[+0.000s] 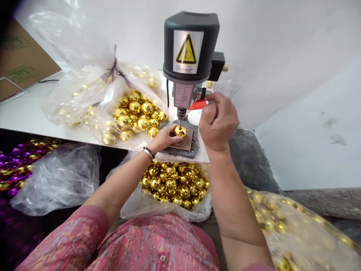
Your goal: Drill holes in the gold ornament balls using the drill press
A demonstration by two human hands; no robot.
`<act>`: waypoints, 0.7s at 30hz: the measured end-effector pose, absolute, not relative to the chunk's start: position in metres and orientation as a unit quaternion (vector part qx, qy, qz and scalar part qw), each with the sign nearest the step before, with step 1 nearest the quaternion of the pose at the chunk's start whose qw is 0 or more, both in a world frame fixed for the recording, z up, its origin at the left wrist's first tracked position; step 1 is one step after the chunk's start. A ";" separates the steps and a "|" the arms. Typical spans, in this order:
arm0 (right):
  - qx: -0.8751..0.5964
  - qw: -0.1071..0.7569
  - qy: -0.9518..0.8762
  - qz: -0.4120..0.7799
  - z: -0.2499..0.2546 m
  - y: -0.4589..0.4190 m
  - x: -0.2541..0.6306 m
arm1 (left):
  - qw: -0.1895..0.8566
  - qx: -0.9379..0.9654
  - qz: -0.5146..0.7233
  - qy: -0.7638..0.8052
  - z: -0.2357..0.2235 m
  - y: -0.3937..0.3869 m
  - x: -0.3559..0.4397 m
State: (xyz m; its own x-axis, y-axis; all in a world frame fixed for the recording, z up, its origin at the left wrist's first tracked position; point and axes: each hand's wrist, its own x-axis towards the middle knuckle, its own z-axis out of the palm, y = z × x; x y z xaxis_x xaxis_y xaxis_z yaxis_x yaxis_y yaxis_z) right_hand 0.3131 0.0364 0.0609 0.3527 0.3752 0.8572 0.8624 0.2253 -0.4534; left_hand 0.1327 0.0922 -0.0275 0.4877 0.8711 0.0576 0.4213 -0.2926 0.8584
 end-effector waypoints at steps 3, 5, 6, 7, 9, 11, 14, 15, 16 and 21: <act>-0.649 0.555 -0.499 -0.145 0.114 0.043 0.313 | 0.413 0.749 0.292 0.428 -0.025 0.087 0.132; -0.682 0.540 -0.480 -0.116 0.141 0.048 0.311 | 0.414 0.739 0.308 0.432 -0.024 0.079 0.128; -0.694 0.535 -0.471 -0.107 0.149 0.049 0.310 | 0.417 0.738 0.312 0.430 -0.023 0.074 0.124; -0.698 0.532 -0.467 -0.105 0.155 0.050 0.308 | 0.420 0.741 0.310 0.422 -0.023 0.068 0.119; -0.705 0.527 -0.463 -0.101 0.158 0.050 0.304 | 0.422 0.765 0.292 0.389 -0.023 0.055 0.105; -0.704 0.530 -0.462 -0.101 0.155 0.048 0.302 | 0.425 0.795 0.262 0.344 -0.024 0.041 0.089; -0.693 0.544 -0.462 -0.101 0.151 0.047 0.302 | 0.422 0.809 0.235 0.334 -0.026 0.030 0.066; -0.690 0.546 -0.465 -0.100 0.150 0.047 0.303 | 0.409 0.801 0.245 0.361 -0.026 0.031 0.060; -0.688 0.544 -0.471 -0.098 0.149 0.047 0.305 | 0.386 0.786 0.267 0.402 -0.025 0.033 0.056; -0.669 0.550 -0.491 -0.099 0.140 0.051 0.316 | 0.227 0.667 0.331 0.628 -0.017 0.062 0.050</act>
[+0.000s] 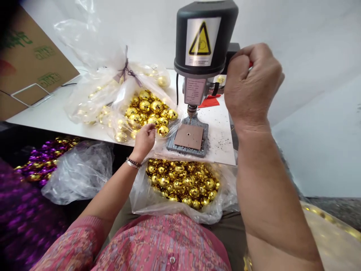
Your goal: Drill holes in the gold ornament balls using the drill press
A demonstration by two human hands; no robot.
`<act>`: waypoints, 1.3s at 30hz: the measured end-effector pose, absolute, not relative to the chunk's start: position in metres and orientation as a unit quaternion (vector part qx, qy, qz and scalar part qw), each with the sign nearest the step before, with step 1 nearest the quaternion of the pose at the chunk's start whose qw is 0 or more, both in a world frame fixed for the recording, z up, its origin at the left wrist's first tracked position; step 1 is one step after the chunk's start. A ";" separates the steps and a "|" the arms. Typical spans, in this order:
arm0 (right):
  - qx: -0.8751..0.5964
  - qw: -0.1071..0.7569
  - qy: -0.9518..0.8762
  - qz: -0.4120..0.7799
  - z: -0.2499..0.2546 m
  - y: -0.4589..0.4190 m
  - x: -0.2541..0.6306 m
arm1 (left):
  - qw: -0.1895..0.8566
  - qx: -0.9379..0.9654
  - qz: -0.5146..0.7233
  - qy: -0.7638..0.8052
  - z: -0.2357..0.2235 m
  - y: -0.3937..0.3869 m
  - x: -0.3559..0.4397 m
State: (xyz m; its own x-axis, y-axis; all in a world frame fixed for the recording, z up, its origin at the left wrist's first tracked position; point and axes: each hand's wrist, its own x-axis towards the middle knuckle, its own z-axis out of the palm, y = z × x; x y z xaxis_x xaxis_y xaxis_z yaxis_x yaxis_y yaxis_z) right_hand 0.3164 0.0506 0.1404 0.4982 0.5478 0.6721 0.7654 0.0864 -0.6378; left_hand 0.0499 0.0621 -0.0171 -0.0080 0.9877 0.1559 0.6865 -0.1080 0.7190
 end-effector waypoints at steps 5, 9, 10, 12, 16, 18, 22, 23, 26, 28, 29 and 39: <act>-0.639 0.557 -0.518 -0.113 0.133 0.050 0.319 | 0.221 0.625 0.244 0.707 -0.028 0.074 0.060; -0.651 0.557 -0.504 -0.109 0.135 0.048 0.313 | 0.230 0.630 0.242 0.701 -0.041 0.080 0.068; -0.651 0.560 -0.502 -0.107 0.135 0.048 0.312 | 0.240 0.635 0.245 0.692 -0.042 0.082 0.068; -0.649 0.560 -0.503 -0.107 0.134 0.047 0.312 | 0.275 0.632 0.270 0.672 -0.043 0.085 0.068; -0.620 0.557 -0.538 -0.126 0.126 0.048 0.320 | 0.388 0.530 0.428 0.621 -0.036 0.076 0.060; -0.607 0.559 -0.549 -0.130 0.122 0.048 0.325 | 0.470 0.451 0.517 0.555 -0.029 0.062 0.054; -0.592 0.576 -0.549 -0.129 0.117 0.051 0.332 | 0.683 0.299 0.534 0.399 -0.014 0.031 0.046; -0.588 0.580 -0.550 -0.129 0.116 0.051 0.333 | 0.724 0.261 0.513 0.379 -0.012 0.025 0.047; -0.582 0.584 -0.552 -0.127 0.115 0.053 0.335 | 0.798 0.174 0.461 0.348 -0.010 0.015 0.053; -0.587 0.578 -0.554 -0.123 0.115 0.052 0.335 | 0.817 0.149 0.446 0.333 -0.014 0.011 0.058; -0.592 0.573 -0.554 -0.120 0.116 0.052 0.334 | 0.822 0.147 0.443 0.327 -0.018 0.010 0.060; -0.606 0.580 -0.535 -0.097 0.123 0.047 0.324 | 0.729 0.427 0.396 0.359 -0.020 0.030 0.083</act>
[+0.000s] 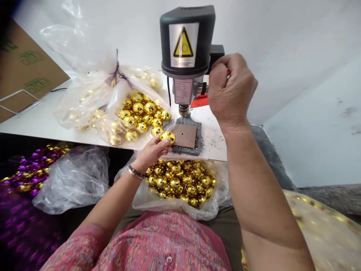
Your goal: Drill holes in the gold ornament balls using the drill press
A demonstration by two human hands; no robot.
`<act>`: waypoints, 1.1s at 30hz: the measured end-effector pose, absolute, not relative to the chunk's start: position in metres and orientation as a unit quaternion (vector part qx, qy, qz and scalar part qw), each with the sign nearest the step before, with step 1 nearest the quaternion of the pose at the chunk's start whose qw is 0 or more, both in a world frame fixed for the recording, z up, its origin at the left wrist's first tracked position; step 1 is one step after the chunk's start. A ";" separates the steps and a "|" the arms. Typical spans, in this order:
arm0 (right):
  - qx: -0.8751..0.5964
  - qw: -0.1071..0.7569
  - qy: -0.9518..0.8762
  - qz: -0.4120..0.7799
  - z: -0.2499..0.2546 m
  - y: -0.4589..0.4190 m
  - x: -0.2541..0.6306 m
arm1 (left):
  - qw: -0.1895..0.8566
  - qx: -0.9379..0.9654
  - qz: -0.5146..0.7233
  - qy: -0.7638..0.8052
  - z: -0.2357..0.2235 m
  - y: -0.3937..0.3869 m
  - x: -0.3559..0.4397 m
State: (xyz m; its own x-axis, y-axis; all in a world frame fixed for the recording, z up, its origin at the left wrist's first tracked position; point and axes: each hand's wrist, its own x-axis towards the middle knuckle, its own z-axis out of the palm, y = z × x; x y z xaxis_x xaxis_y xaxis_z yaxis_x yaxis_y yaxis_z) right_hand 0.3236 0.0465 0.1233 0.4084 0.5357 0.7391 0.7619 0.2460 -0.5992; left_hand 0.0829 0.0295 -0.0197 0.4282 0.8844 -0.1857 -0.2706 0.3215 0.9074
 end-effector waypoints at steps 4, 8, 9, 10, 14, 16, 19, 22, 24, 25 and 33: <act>-0.598 0.574 -0.550 -0.101 0.122 0.044 0.324 | 0.650 0.530 0.361 0.407 -0.007 0.059 0.103; -0.617 0.557 -0.547 -0.095 0.126 0.038 0.318 | 0.621 0.556 0.328 0.445 -0.002 0.079 0.118; -0.628 0.552 -0.541 -0.092 0.128 0.036 0.315 | 0.613 0.563 0.321 0.453 -0.002 0.081 0.120; -0.638 0.547 -0.534 -0.090 0.131 0.034 0.312 | 0.603 0.571 0.312 0.462 -0.002 0.083 0.122; -0.658 0.536 -0.521 -0.089 0.139 0.030 0.304 | 0.553 0.614 0.269 0.495 -0.001 0.083 0.125; -0.660 0.535 -0.522 -0.081 0.141 0.029 0.303 | 0.533 0.632 0.257 0.501 0.002 0.083 0.127; -0.666 0.532 -0.520 -0.061 0.144 0.027 0.301 | 0.500 0.653 0.244 0.514 0.005 0.084 0.130; -0.670 0.531 -0.518 -0.045 0.145 0.024 0.298 | 0.462 0.682 0.226 0.520 0.004 0.088 0.133; -0.670 0.530 -0.517 -0.044 0.146 0.024 0.297 | 0.430 0.712 0.225 0.508 0.001 0.092 0.135; -0.671 0.530 -0.517 -0.047 0.146 0.024 0.296 | 0.414 0.726 0.227 0.500 -0.001 0.094 0.135; -0.660 0.519 -0.536 -0.092 0.134 0.024 0.301 | 0.416 0.730 0.225 0.493 -0.005 0.095 0.140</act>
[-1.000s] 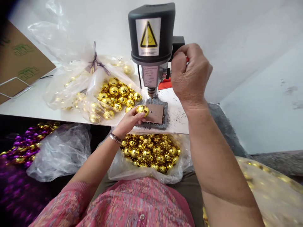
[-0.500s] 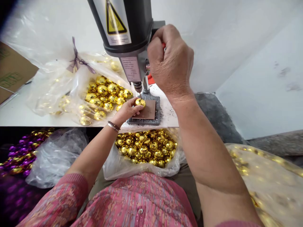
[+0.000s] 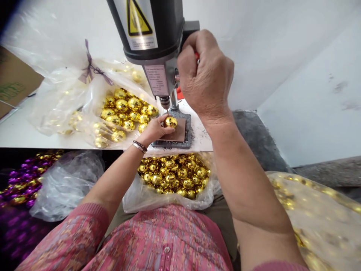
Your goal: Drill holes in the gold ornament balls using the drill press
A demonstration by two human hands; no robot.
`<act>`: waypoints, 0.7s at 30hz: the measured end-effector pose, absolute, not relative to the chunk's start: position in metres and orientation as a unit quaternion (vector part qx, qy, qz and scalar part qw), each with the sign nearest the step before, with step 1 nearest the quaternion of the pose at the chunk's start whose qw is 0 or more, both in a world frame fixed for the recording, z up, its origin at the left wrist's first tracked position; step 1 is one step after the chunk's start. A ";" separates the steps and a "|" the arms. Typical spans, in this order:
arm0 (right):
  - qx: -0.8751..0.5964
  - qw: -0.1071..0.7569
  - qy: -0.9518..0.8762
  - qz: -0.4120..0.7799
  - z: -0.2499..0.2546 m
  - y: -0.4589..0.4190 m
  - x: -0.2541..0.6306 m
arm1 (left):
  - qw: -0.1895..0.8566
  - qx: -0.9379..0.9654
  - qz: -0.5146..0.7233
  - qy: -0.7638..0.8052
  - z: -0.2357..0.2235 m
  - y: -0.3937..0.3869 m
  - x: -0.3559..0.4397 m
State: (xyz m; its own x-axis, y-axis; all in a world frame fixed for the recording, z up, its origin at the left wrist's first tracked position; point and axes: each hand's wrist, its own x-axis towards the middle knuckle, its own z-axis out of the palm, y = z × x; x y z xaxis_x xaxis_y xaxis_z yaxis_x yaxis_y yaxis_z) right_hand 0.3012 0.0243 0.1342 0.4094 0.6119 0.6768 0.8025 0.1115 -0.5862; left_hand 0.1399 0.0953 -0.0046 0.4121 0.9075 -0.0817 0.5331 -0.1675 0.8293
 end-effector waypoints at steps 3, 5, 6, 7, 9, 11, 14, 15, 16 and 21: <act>-0.650 0.505 -0.555 -0.119 0.117 0.020 0.305 | 0.420 0.721 0.235 0.498 -0.006 0.093 0.140; -0.636 0.507 -0.566 -0.133 0.103 0.019 0.308 | 0.429 0.719 0.240 0.491 -0.008 0.093 0.140; -0.628 0.511 -0.571 -0.138 0.096 0.020 0.309 | 0.434 0.719 0.242 0.486 -0.010 0.094 0.139; -0.617 0.518 -0.575 -0.142 0.089 0.021 0.311 | 0.436 0.720 0.245 0.481 -0.011 0.094 0.139; -0.596 0.538 -0.577 -0.151 0.078 0.024 0.314 | 0.429 0.726 0.251 0.476 -0.014 0.095 0.138; -0.574 0.555 -0.578 -0.169 0.071 0.027 0.317 | 0.416 0.735 0.251 0.473 -0.015 0.095 0.137; -0.559 0.565 -0.576 -0.189 0.063 0.030 0.320 | 0.406 0.745 0.242 0.471 -0.016 0.094 0.135; -0.561 0.564 -0.576 -0.188 0.061 0.030 0.321 | 0.404 0.747 0.240 0.470 -0.016 0.094 0.135; -0.565 0.561 -0.575 -0.185 0.058 0.030 0.321 | 0.404 0.749 0.239 0.468 -0.016 0.094 0.135; -0.586 0.543 -0.565 -0.204 0.043 0.032 0.320 | 0.402 0.747 0.241 0.471 -0.018 0.093 0.136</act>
